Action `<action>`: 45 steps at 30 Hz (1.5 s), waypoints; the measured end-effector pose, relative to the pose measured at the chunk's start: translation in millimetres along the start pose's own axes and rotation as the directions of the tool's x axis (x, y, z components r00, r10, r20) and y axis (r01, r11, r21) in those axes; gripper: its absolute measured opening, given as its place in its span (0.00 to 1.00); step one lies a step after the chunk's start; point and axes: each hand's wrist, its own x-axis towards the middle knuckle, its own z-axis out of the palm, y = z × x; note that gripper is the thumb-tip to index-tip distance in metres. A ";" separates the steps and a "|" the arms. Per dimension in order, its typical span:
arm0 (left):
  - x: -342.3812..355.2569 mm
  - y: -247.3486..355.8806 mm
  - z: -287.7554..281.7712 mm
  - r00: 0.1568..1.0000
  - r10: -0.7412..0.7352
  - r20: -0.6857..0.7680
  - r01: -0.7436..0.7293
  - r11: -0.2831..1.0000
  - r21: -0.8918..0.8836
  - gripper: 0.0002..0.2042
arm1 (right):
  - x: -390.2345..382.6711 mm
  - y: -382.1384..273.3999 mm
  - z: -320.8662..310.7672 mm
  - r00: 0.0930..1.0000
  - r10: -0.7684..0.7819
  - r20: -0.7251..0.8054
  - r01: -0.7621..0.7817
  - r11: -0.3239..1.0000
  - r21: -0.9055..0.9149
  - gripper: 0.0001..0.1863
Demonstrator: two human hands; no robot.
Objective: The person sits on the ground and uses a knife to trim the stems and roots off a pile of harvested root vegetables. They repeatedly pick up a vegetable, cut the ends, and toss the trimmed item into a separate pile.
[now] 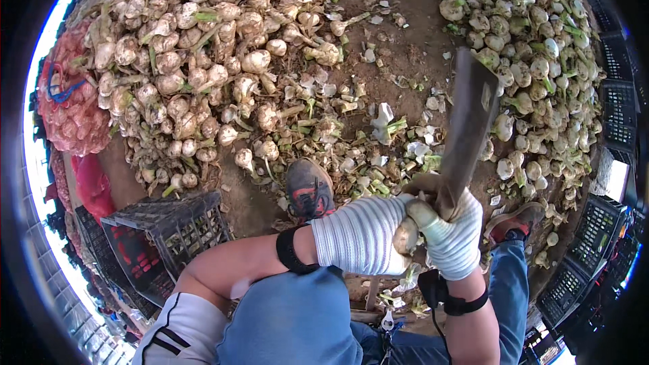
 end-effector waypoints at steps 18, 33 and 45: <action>2.7 -7.8 6.8 0.972 0.120 -0.204 -0.197 0.887 -0.417 0.27 | 0.7 2.0 -5.2 0.996 0.084 0.030 -0.085 0.995 0.049 0.20; 8.0 -10.6 -2.9 0.784 -0.082 -0.615 -0.503 0.497 -0.707 0.21 | -18.4 55.3 -17.5 0.936 -0.032 -0.350 0.010 0.998 -0.065 0.20; 8.3 -18.2 -0.7 0.793 -0.037 -0.608 -0.585 0.235 -0.776 0.23 | -11.9 32.9 15.7 0.994 -0.051 -0.097 0.044 0.996 -0.073 0.11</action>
